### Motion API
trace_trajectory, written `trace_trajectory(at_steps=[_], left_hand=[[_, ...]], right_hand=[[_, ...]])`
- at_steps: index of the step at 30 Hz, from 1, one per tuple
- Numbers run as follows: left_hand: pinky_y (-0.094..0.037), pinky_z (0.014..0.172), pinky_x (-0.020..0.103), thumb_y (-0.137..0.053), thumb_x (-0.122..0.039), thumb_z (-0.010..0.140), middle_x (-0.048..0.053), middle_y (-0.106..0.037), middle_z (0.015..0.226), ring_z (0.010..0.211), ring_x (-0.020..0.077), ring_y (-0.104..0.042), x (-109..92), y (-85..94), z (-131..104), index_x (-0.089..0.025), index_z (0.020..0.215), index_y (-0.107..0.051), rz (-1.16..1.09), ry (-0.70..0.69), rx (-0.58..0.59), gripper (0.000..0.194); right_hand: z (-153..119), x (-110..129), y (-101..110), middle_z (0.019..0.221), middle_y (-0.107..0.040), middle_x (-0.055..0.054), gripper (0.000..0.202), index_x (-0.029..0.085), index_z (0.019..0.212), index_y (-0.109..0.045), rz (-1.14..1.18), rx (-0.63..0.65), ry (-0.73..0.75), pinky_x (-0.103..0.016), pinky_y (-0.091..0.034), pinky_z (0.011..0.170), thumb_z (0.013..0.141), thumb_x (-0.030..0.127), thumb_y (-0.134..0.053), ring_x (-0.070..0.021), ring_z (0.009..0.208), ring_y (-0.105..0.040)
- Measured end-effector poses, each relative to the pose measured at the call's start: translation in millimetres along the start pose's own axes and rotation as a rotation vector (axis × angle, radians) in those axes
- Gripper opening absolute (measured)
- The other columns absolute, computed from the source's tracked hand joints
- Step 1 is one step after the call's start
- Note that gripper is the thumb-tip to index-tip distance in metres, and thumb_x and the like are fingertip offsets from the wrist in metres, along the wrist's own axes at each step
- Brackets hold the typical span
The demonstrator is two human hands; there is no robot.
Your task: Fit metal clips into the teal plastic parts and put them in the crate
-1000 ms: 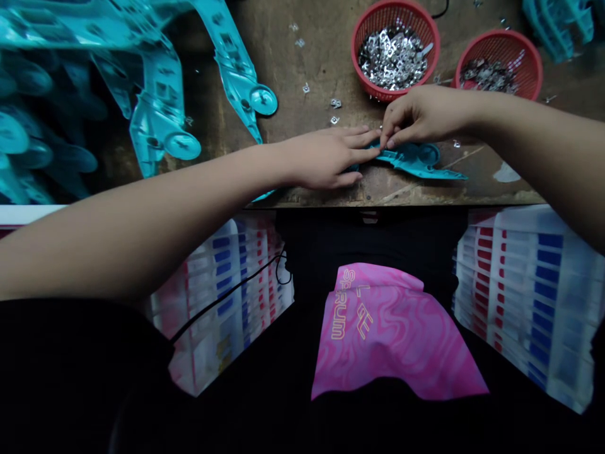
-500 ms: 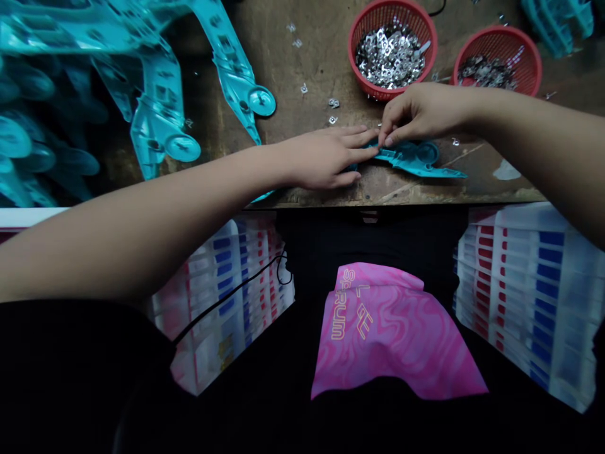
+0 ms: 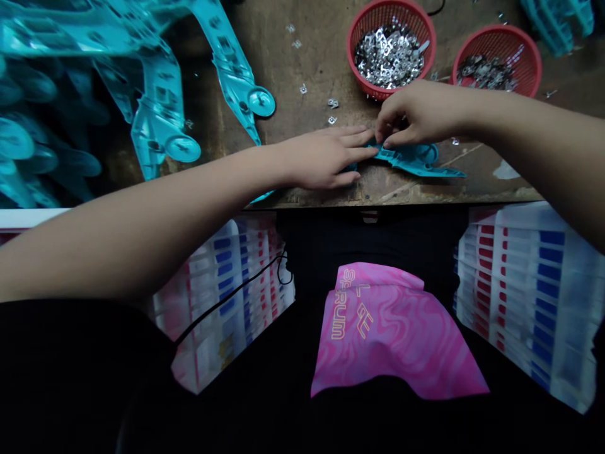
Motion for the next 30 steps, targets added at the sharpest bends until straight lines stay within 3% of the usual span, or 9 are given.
trace_trajectory(at_steps=[4,7,9,13,16,20,22,26,30], left_hand=[[-0.037,0.165,0.066,-0.07,-0.048,0.118,0.02,-0.041,0.214,0.198,0.048,-0.044,0.5,0.3,-1.2,-0.019,0.201,-0.052,-0.011,0.001,-0.015,0.09],[-0.04,0.164,0.064,-0.07,-0.044,0.117,0.02,-0.041,0.214,0.198,0.0451,-0.046,-1.2,3.2,-2.2,-0.02,0.202,-0.049,-0.029,-0.002,-0.038,0.091],[-0.04,0.164,0.064,-0.069,-0.043,0.117,0.019,-0.041,0.214,0.199,0.0442,-0.045,-4.5,5.7,-2.9,-0.021,0.204,-0.045,-0.029,-0.015,-0.042,0.093],[-0.04,0.164,0.067,-0.066,-0.041,0.119,0.021,-0.035,0.216,0.198,0.0467,-0.045,-10.0,8.3,-4.4,-0.019,0.206,-0.041,0.008,0.002,-0.003,0.093],[-0.042,0.162,0.066,-0.067,-0.042,0.118,0.019,-0.037,0.216,0.197,0.0467,-0.048,-9.4,8.4,-4.6,-0.023,0.206,-0.04,0.029,0.022,-0.005,0.094],[-0.046,0.16,0.062,-0.069,-0.042,0.117,0.019,-0.044,0.213,0.194,0.0449,-0.053,-4.4,5.0,-4.2,-0.021,0.199,-0.049,0.01,0.021,-0.045,0.087],[-0.047,0.16,0.06,-0.071,-0.044,0.117,0.022,-0.047,0.21,0.192,0.0452,-0.055,-1.7,2.7,-4.4,-0.018,0.192,-0.056,0.002,0.038,-0.072,0.081],[-0.057,0.151,0.06,-0.074,-0.048,0.116,0.031,-0.065,0.192,0.178,0.0472,-0.07,1.9,-1.6,-5.5,-0.01,0.187,-0.058,-0.021,0.094,-0.125,0.082],[-0.06,0.147,0.058,-0.075,-0.05,0.114,0.032,-0.071,0.186,0.172,0.0452,-0.075,2.6,-0.5,-5.6,-0.006,0.196,-0.047,-0.037,0.127,-0.16,0.096]], right_hand=[[-13.2,18.3,19.9,0.116,-0.092,-0.002,0.036,0.02,0.147,-0.101,-0.15,-0.008,-0.06,-0.026,-0.056,0.102,0.114,0.015,-0.087,-0.0115,0.098,-0.077],[-24.6,15.4,41.7,0.118,-0.093,-0.013,0.029,0.015,0.148,-0.102,-0.286,-0.087,-0.176,-0.043,-0.064,0.119,0.123,0.019,-0.087,-0.0274,0.12,-0.089],[-29.0,8.4,47.9,0.125,-0.093,-0.019,0.029,0.018,0.148,-0.102,-0.393,-0.086,-0.301,-0.055,-0.066,0.12,0.123,0.027,-0.092,-0.0417,0.138,-0.089],[-29.1,9.2,38.7,0.145,-0.087,-0.031,0.038,0.011,0.155,-0.098,-0.533,0.029,-0.442,-0.06,-0.068,0.114,0.123,0.029,-0.09,-0.0524,0.147,-0.086],[-26.8,17.4,29.6,0.154,-0.083,-0.034,0.039,0.002,0.156,-0.092,-0.581,0.114,-0.434,-0.059,-0.065,0.114,0.123,0.017,-0.077,-0.0512,0.151,-0.083],[-26.5,11.3,28.9,0.152,-0.085,-0.032,0.037,0.005,0.151,-0.093,-0.558,0.146,-0.431,-0.058,-0.062,0.112,0.121,0.022,-0.079,-0.0488,0.152,-0.082],[-27.5,6.5,30.8,0.138,-0.09,-0.026,0.032,0.008,0.142,-0.096,-0.514,0.126,-0.412,-0.056,-0.061,0.113,0.12,0.026,-0.08,-0.0442,0.149,-0.084],[-31.1,17.8,25.4,0.106,-0.09,-0.01,0.022,0.016,0.129,-0.098,-0.438,0.142,-0.267,-0.044,-0.059,0.109,0.123,0.031,-0.083,-0.0273,0.121,-0.088],[-34.2,36.1,12.1,0.107,-0.089,-0.013,0.028,0.014,0.139,-0.096,-0.567,0.236,-0.2,-0.041,-0.056,0.094,0.124,0.035,-0.084,-0.0286,0.1,-0.085]])
Point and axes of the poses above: each hand's wrist, its own z-axis towards the middle knuckle, its own y-axis out of the back of the hand, x = y × z, the point moved 6 cm from there along z, towards the middle knuckle
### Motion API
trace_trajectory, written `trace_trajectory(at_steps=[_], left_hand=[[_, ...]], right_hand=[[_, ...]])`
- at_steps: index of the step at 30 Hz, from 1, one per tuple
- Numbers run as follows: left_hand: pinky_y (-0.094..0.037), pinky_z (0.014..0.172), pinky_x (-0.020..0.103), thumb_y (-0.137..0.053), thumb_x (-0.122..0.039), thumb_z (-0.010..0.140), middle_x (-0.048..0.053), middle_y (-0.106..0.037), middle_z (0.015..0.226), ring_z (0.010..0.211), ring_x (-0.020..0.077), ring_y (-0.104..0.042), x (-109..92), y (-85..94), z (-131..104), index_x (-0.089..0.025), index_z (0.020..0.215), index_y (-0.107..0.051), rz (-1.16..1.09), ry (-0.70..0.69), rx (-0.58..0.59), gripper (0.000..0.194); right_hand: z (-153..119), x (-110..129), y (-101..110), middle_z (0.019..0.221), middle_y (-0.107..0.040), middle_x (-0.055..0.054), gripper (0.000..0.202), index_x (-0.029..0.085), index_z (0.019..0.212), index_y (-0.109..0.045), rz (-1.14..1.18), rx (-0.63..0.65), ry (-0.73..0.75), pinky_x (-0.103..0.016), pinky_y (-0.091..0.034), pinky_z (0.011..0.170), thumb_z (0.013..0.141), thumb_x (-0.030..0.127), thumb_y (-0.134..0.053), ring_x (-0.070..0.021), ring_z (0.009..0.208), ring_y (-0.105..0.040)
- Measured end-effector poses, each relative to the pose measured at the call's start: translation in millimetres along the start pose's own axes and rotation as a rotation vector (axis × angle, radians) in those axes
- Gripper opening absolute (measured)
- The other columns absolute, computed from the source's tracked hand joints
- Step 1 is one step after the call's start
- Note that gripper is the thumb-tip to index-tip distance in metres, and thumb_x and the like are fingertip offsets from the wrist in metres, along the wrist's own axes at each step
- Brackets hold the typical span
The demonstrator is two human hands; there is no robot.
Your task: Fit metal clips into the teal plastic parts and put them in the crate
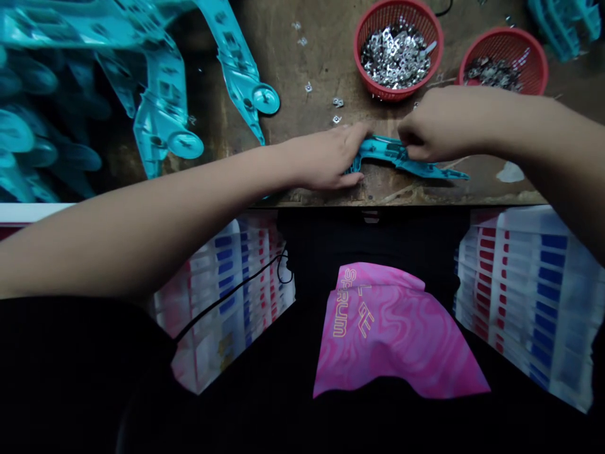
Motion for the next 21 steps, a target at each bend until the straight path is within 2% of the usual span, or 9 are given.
trace_trajectory(at_steps=[4,6,8,11,13,19,21], left_hand=[[-0.051,0.156,0.06,-0.075,-0.054,0.115,0.029,-0.051,0.205,0.187,0.0478,-0.06,-5.5,1.7,1.9,-0.013,0.207,-0.031,0.025,-0.004,0.089,0.11],[-0.045,0.159,0.066,-0.072,-0.056,0.117,0.029,-0.041,0.211,0.193,0.0514,-0.053,-10.4,1.0,2.7,-0.015,0.208,-0.031,0.051,-0.002,0.137,0.108],[-0.042,0.16,0.07,-0.069,-0.057,0.119,0.03,-0.038,0.212,0.196,0.0539,-0.047,-15.3,0.0,4.0,-0.014,0.207,-0.033,0.077,0.018,0.133,0.104],[-0.04,0.161,0.073,-0.069,-0.057,0.119,0.028,-0.038,0.213,0.198,0.0543,-0.042,-22.2,-3.0,6.8,-0.014,0.205,-0.038,0.094,0.032,0.063,0.101],[-0.039,0.162,0.073,-0.071,-0.054,0.118,0.026,-0.038,0.213,0.198,0.0534,-0.043,-24.7,-6.3,8.6,-0.015,0.204,-0.042,0.09,0.028,0.027,0.099],[-0.042,0.161,0.071,-0.067,-0.042,0.114,0.025,-0.057,0.204,0.19,0.0507,-0.055,-27.8,-9.4,9.7,-0.013,0.201,-0.052,0.081,0.019,-0.01,0.093],[-0.041,0.161,0.07,-0.066,-0.04,0.114,0.025,-0.058,0.203,0.19,0.0503,-0.056,-30.8,-7.6,9.5,-0.011,0.2,-0.053,0.092,0.03,-0.003,0.091]], right_hand=[[0.9,6.4,-2.2,0.114,-0.09,-0.017,0.033,0.014,0.148,-0.095,-0.061,0.018,0.019,-0.04,-0.054,0.092,0.125,0.032,-0.079,-0.0314,0.102,-0.085],[0.7,5.1,-2.3,0.113,-0.089,-0.017,0.033,0.015,0.146,-0.096,-0.073,0.011,0.022,-0.041,-0.055,0.093,0.127,0.031,-0.074,-0.0325,0.104,-0.085],[-0.7,4.2,-1.4,0.11,-0.089,-0.017,0.034,0.015,0.143,-0.097,-0.075,0.003,0.017,-0.041,-0.057,0.095,0.128,0.031,-0.071,-0.0334,0.105,-0.086],[-4.0,6.4,-0.1,0.108,-0.088,-0.018,0.034,0.014,0.141,-0.097,-0.044,0.013,-0.016,-0.042,-0.059,0.098,0.126,0.029,-0.071,-0.0332,0.105,-0.086],[-6.3,8.7,1.2,0.114,-0.089,-0.02,0.032,0.012,0.143,-0.097,-0.016,0.017,-0.065,-0.041,-0.06,0.099,0.123,0.024,-0.075,-0.0329,0.108,-0.087],[-12.9,19.3,4.8,0.13,-0.089,-0.03,0.033,0.005,0.146,-0.096,0.034,0.001,-0.108,-0.047,-0.061,0.107,0.123,0.018,-0.076,-0.0413,0.127,-0.088],[-14.6,20.5,3.6,0.137,-0.087,-0.033,0.034,0.001,0.146,-0.094,0.095,0.0,-0.127,-0.05,-0.063,0.113,0.121,0.015,-0.077,-0.0436,0.134,-0.087]])
Point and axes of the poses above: each hand's wrist, its own z-axis towards the middle knuckle, its own y-axis out of the back of the hand, x = y × z, the point moved 6 cm from there along z, towards the middle knuckle
